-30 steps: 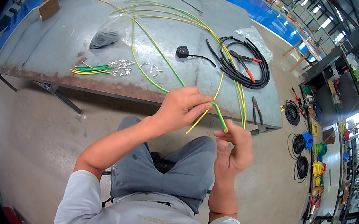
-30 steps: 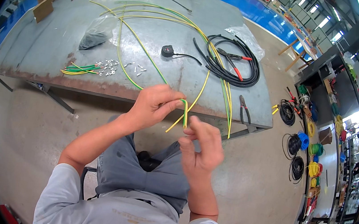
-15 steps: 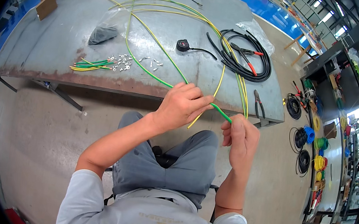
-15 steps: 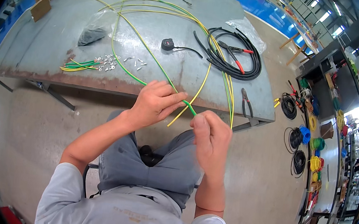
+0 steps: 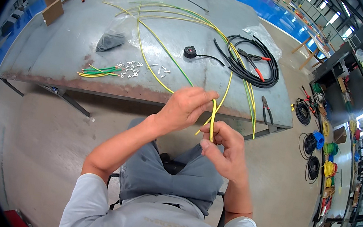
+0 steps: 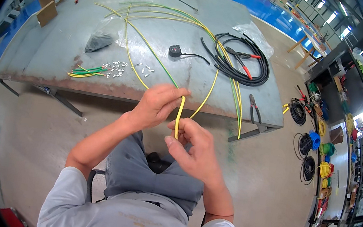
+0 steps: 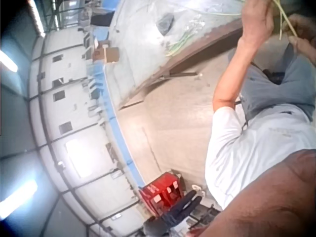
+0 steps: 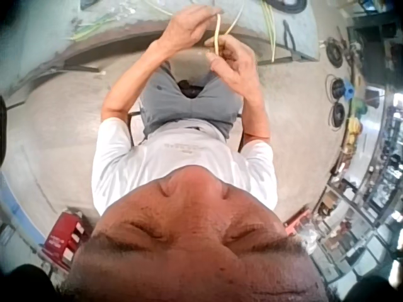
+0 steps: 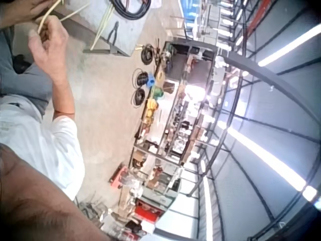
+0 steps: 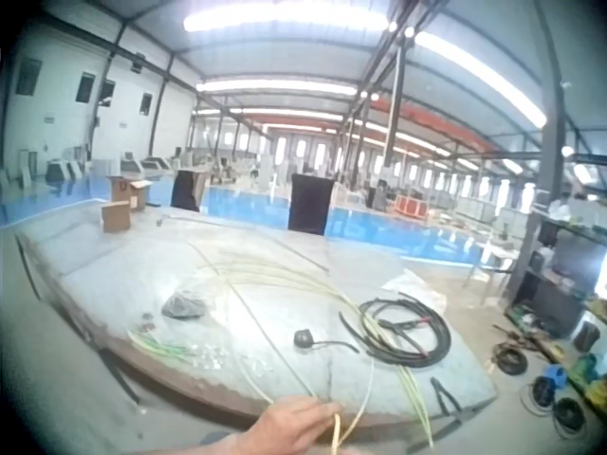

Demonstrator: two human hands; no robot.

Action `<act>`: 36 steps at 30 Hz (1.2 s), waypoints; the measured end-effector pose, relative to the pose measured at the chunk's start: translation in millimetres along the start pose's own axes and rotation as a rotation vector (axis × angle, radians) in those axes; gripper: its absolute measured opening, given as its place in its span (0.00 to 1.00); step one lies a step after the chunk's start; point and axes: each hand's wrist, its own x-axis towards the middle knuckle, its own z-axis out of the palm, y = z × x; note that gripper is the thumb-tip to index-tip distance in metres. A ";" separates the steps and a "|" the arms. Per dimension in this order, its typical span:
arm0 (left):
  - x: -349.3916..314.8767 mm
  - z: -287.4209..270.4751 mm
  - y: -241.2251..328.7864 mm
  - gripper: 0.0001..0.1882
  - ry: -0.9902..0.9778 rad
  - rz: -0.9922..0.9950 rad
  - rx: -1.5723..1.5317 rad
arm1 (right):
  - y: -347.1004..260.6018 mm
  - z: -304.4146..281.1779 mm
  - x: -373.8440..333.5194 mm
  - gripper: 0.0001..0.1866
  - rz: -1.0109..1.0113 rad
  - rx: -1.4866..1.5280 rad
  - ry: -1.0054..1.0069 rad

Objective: The person sits at a workbench and repeatedly strips the insulation off the ends of yellow and green wires using a handheld tool. The stripped wires are placed on the table alongside other prepared wires and small metal connectors.

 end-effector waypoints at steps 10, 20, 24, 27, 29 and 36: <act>3.9 -63.7 22.2 0.43 -0.319 -0.120 -0.282 | -24.3 -7.0 19.1 0.13 -0.198 -0.204 -0.262; 2.3 -69.4 24.4 0.44 -0.380 -0.203 -0.255 | -35.1 -9.3 41.8 0.10 -0.401 -0.328 -0.375; 8.3 -70.5 26.0 0.39 -0.457 -0.379 -0.412 | -29.8 -10.9 47.3 0.12 -0.447 -0.427 -0.339; 5.2 -68.3 14.2 0.37 -0.494 -0.373 -0.468 | -31.2 -11.5 51.4 0.13 -0.509 -0.501 -0.351; 4.1 -66.4 8.5 0.37 -0.519 -0.355 -0.481 | -31.1 -11.8 52.5 0.13 -0.519 -0.556 -0.354; -2.0 -58.9 -1.2 0.35 -0.568 -0.325 -0.540 | -30.5 -18.9 53.4 0.08 -0.498 -0.749 -0.433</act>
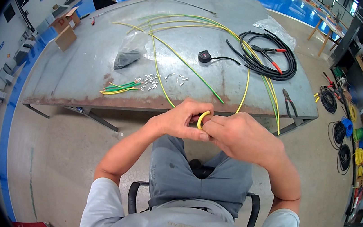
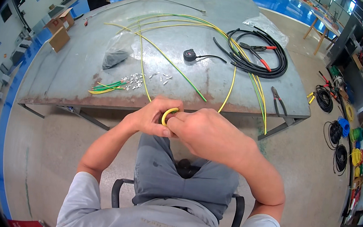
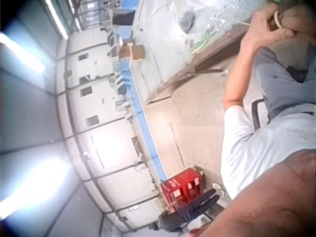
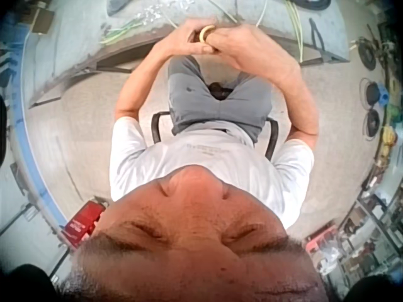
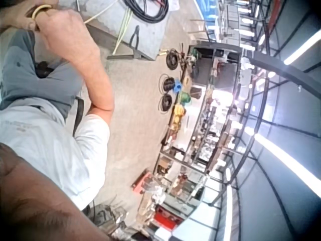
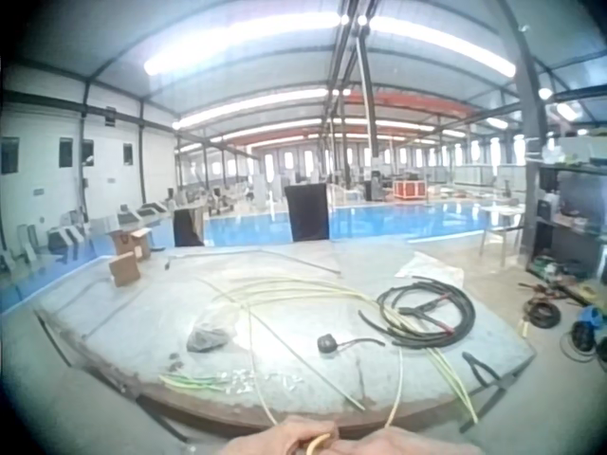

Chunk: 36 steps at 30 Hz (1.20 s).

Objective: The person sits at a workbench and repeatedly strips the insulation off the ends of yellow and green wires using a handheld tool. The stripped wires are placed on the table alongside other prepared wires and small metal connectors.

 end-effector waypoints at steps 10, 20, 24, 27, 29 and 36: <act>-4.9 -3.3 16.9 0.44 0.236 0.157 -0.026 | -3.2 7.0 14.8 0.16 -0.065 0.114 0.348; -6.7 -20.7 41.4 0.39 0.283 0.387 -0.295 | 3.3 38.0 50.7 0.41 0.035 0.366 0.889; -19.0 -16.0 34.8 0.29 0.460 0.386 -0.156 | 4.8 52.0 60.1 0.46 0.096 0.645 0.802; -13.4 -16.8 43.6 0.27 0.362 0.480 0.002 | 12.7 55.2 62.7 0.41 0.098 0.777 0.771; -11.7 -14.8 53.2 0.25 0.356 0.516 0.035 | 13.6 53.4 63.3 0.38 0.103 0.830 0.747; -13.0 -29.6 110.7 0.19 0.360 0.543 1.174 | 11.8 50.7 73.0 0.26 0.095 0.682 0.848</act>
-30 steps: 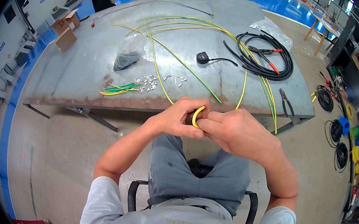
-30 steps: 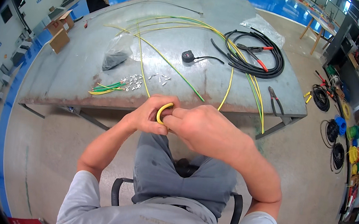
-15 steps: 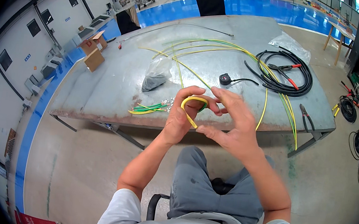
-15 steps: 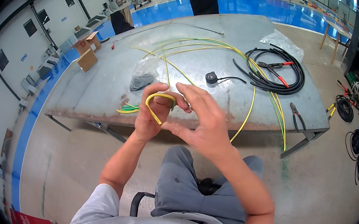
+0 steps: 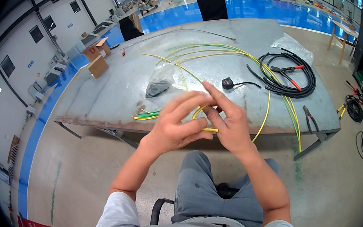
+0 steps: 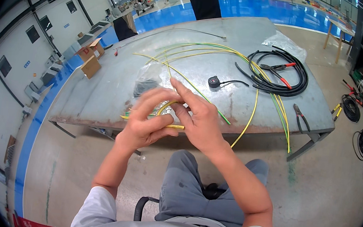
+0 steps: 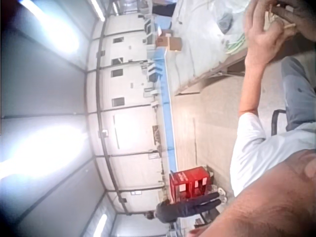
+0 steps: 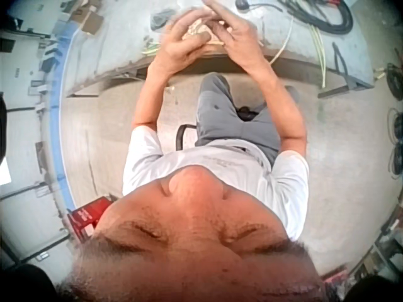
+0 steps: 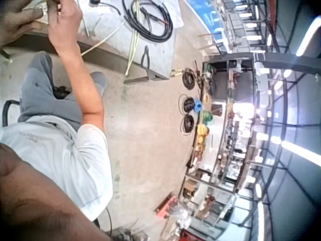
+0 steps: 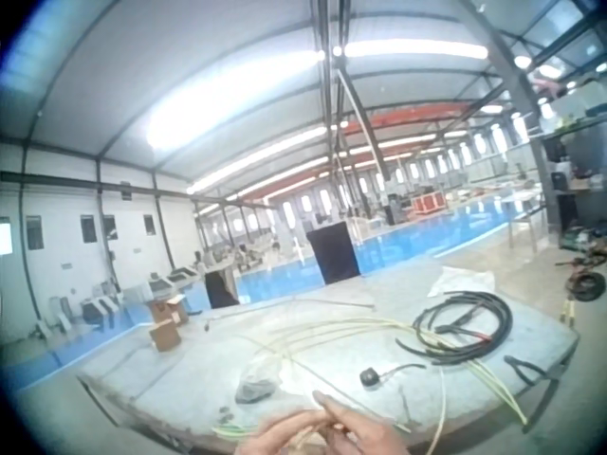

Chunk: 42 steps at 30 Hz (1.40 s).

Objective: The person sits at a workbench and repeatedly strips the insulation off the ends of yellow and green wires using a handheld tool. The stripped wires are placed on the table alongside other prepared wires and small metal connectors.

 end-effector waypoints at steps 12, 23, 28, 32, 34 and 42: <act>-9.5 -21.6 35.7 0.18 -0.014 -0.248 0.135 | 2.8 -1.0 15.8 0.09 0.044 0.273 -0.172; -18.8 3.6 20.2 0.22 0.134 -0.165 0.111 | 4.8 -7.5 4.2 0.10 0.226 0.416 -0.142; -20.9 11.3 15.9 0.20 0.150 -0.173 0.109 | 11.4 -2.3 -0.1 0.11 0.243 0.434 -0.088; -21.5 16.3 15.3 0.20 0.191 -0.182 0.099 | 12.2 3.0 -3.7 0.11 0.224 0.444 -0.047; -22.4 18.4 14.0 0.21 0.195 -0.178 0.099 | 14.1 3.9 -4.9 0.11 0.208 0.457 -0.040; -20.4 29.3 14.6 0.24 0.256 -0.207 0.113 | 16.4 2.2 -5.5 0.12 0.227 0.438 -0.038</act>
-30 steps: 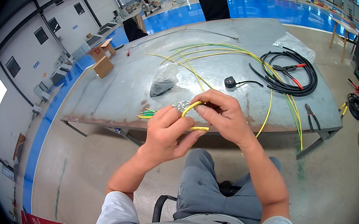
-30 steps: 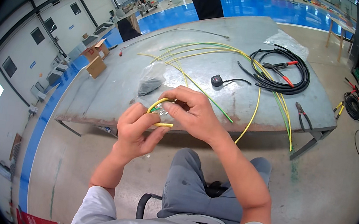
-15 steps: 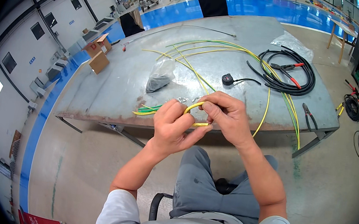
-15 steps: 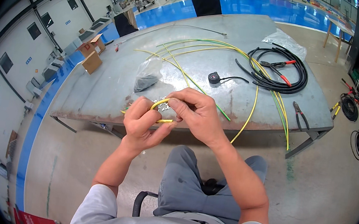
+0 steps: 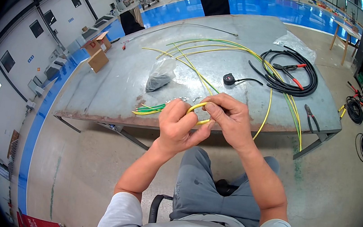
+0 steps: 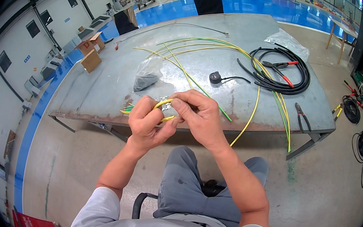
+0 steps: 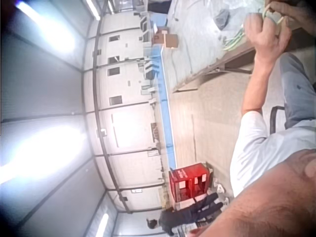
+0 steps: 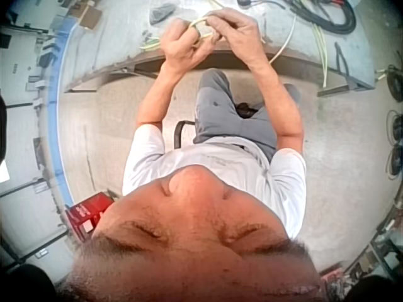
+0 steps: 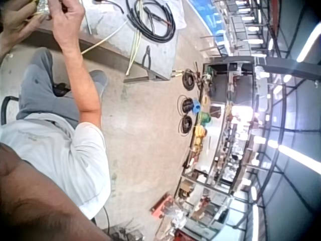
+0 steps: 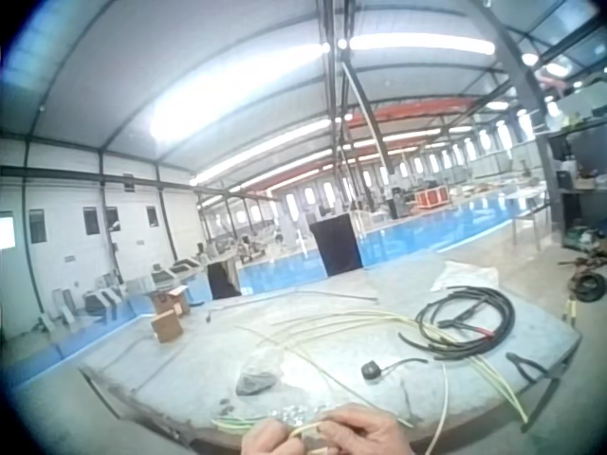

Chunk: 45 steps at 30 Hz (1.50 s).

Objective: The person sits at a workbench and repeatedly strips the insulation off the ends of yellow and green wires using a handheld tool. The stripped wires are placed on the table alongside other prepared wires and small metal connectors.

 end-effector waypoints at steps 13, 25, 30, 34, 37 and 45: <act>6.3 8.2 -9.5 0.17 -0.112 -0.080 -0.179 | 2.0 -15.0 4.9 0.13 0.104 0.084 0.047; 4.9 -2.5 -8.8 0.13 -0.180 -0.063 -0.184 | -0.4 -22.4 2.5 0.16 0.118 0.096 -0.001; 7.0 -7.5 -11.6 0.11 -0.158 -0.075 -0.222 | 0.3 -16.4 1.3 0.18 0.121 0.070 -0.028; 5.3 -12.9 -12.7 0.11 -0.154 -0.095 -0.257 | 4.2 -9.5 1.7 0.19 0.101 0.065 -0.055; 4.2 -16.0 -10.3 0.10 -0.161 -0.130 -0.307 | 5.5 -3.8 -1.3 0.21 0.026 -0.002 -0.065; -2.3 -5.8 -8.0 0.08 -0.076 -0.309 -0.562 | -0.4 9.3 -8.0 0.22 -0.118 -0.240 0.006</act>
